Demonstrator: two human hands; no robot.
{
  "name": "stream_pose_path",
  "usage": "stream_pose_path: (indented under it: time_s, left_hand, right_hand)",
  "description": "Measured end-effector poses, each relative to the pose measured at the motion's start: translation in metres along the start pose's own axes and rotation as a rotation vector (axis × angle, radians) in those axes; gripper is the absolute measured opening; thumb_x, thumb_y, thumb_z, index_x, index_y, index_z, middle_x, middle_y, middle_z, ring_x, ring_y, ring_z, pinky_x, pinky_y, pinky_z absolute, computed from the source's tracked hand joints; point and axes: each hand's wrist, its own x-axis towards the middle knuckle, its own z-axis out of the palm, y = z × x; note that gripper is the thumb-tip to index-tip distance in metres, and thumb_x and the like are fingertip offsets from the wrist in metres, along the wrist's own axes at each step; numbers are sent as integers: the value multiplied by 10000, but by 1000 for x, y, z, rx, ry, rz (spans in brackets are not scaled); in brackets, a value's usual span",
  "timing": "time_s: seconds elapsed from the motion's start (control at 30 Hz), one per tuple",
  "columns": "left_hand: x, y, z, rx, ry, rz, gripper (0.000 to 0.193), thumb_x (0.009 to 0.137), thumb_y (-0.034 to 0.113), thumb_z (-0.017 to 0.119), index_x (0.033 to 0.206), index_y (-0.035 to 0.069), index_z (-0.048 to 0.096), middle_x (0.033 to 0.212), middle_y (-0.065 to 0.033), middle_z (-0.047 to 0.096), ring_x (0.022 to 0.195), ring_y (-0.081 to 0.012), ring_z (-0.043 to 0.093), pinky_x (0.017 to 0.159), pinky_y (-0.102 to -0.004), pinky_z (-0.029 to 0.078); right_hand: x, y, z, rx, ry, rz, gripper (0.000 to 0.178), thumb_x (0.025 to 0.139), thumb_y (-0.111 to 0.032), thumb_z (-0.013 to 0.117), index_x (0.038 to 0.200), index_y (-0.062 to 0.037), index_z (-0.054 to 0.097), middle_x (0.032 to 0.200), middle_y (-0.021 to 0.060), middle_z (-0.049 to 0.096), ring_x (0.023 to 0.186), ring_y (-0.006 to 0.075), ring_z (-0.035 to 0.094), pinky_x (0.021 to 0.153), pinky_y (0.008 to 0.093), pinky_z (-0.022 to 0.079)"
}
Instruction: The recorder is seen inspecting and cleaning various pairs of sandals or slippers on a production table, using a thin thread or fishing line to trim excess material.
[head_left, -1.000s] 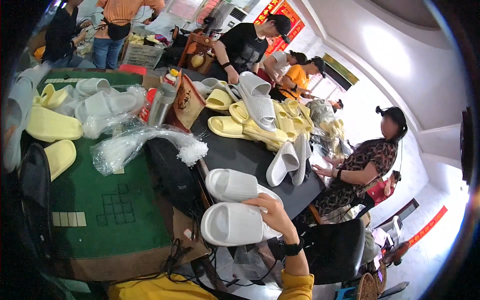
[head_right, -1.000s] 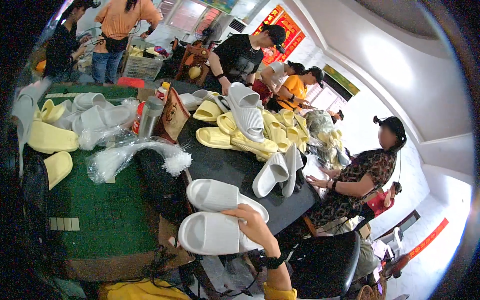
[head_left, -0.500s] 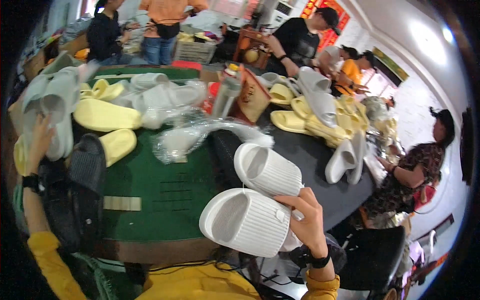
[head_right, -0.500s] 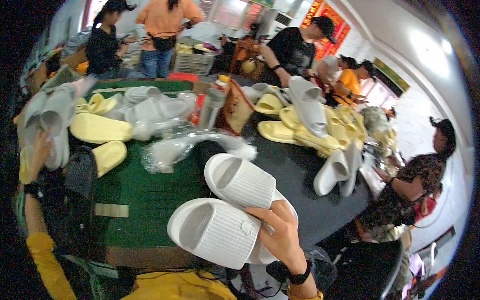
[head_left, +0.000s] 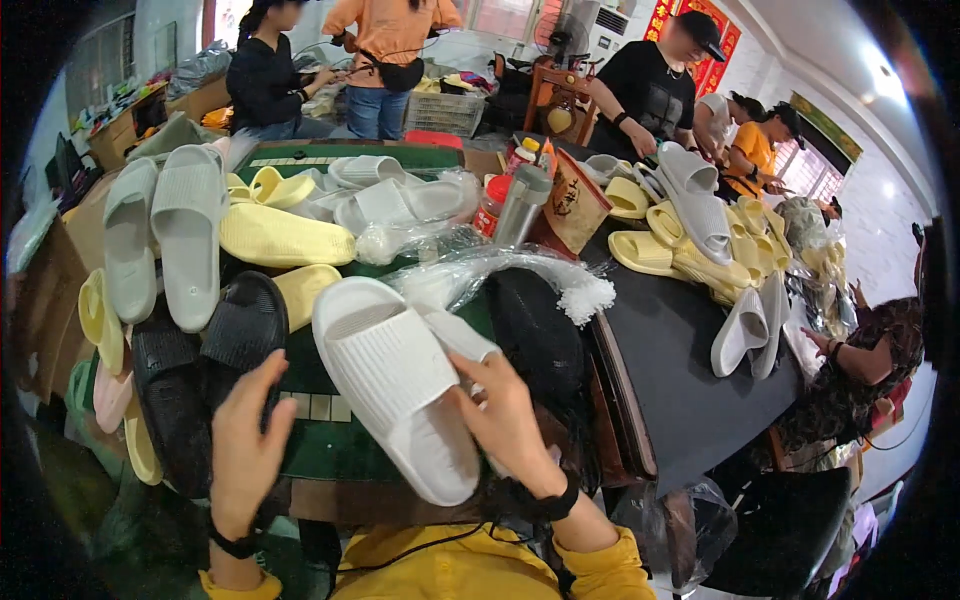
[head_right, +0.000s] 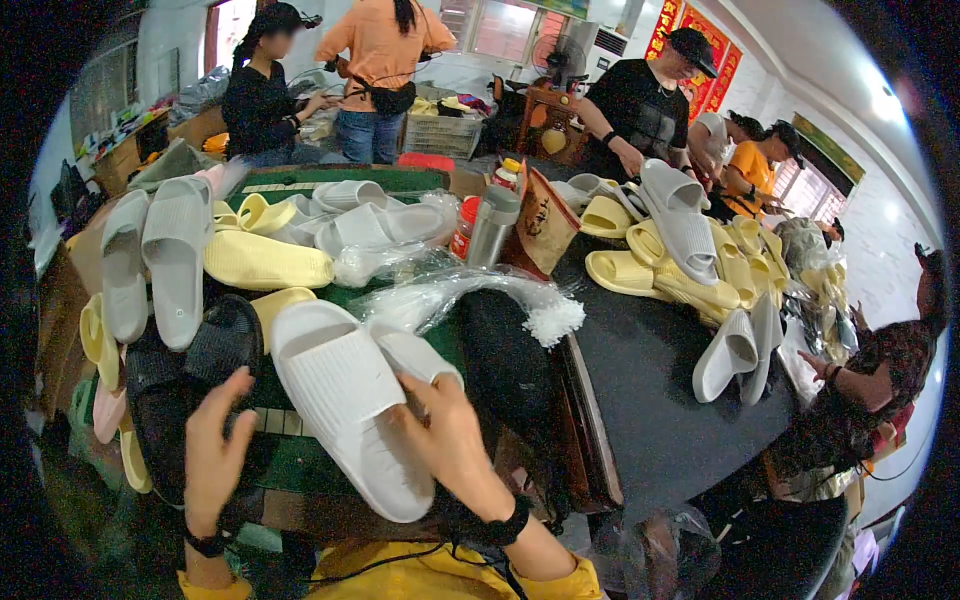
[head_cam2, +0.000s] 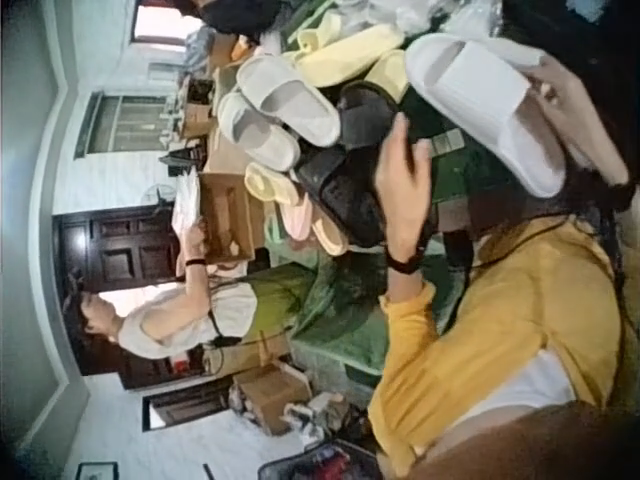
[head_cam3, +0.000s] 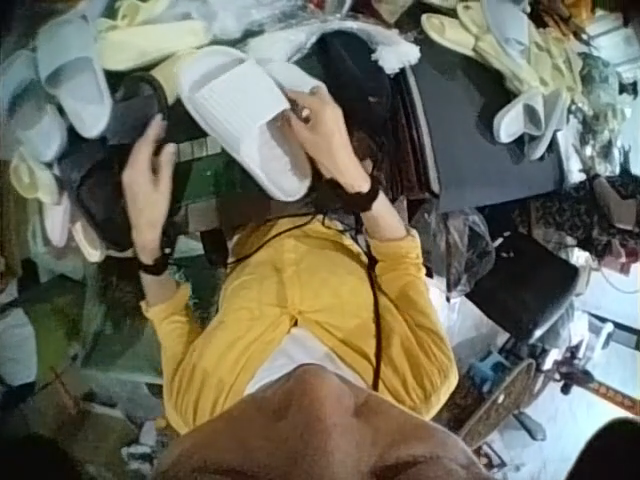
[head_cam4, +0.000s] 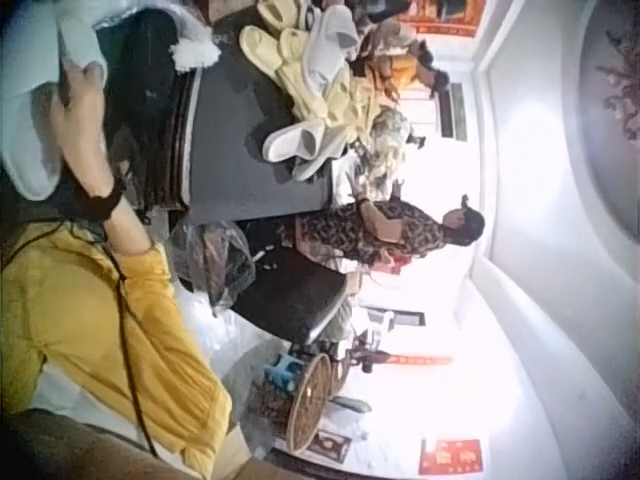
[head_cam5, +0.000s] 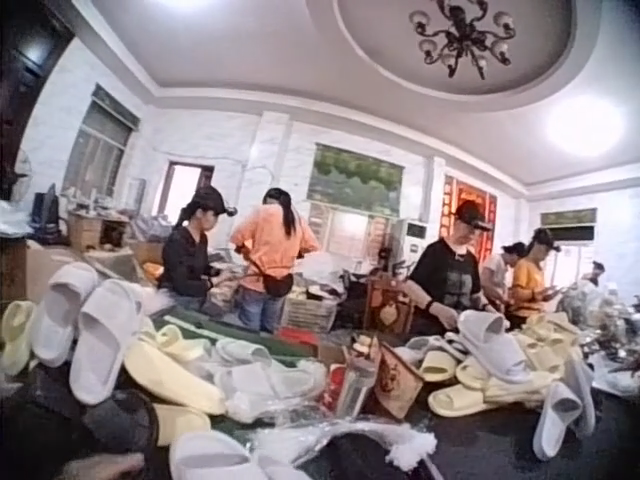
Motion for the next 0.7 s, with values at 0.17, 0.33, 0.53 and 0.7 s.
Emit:
stream_pose_path:
  time_s: [0.17, 0.33, 0.53, 0.7]
  left_hand:
    - [-25, -22, 49, -12, -155, 10, 664, 926, 195, 632, 1473, 1, 310, 1382, -270, 467, 1218, -412, 519, 990, -435, 446]
    - [-40, -37, 75, 221, -112, 24, 789, 837, 124, 698, 1498, 33, 276, 1403, -271, 377, 1199, -459, 473, 945, -448, 464]
    - [-44, -44, 72, 176, -172, -98, 832, 810, 63, 697, 1513, 42, 253, 1112, -233, 503, 981, -405, 547, 833, -453, 480]
    - [-44, -43, 73, 144, -139, -33, 852, 808, 32, 675, 1525, 47, 215, 1040, -235, 516, 911, -406, 566, 790, -453, 492]
  right_hand:
    - [-33, 8, 21, 209, -305, 33, 409, 891, -98, 676, 1283, -33, 578, 1287, 152, 556, 998, 269, 634, 759, 318, 568]
    - [-29, 42, -5, -6, -44, 10, 379, 850, -11, 681, 1221, -36, 609, 1127, 116, 581, 842, 185, 631, 675, 284, 534]
    - [-26, 79, -5, -304, -182, 178, 459, 872, -171, 698, 1266, 17, 556, 985, 169, 577, 722, 205, 592, 643, 332, 498]
    - [-32, 79, -10, -114, -352, 244, 588, 903, -152, 664, 1397, 54, 419, 907, 171, 604, 673, 198, 640, 604, 334, 514]
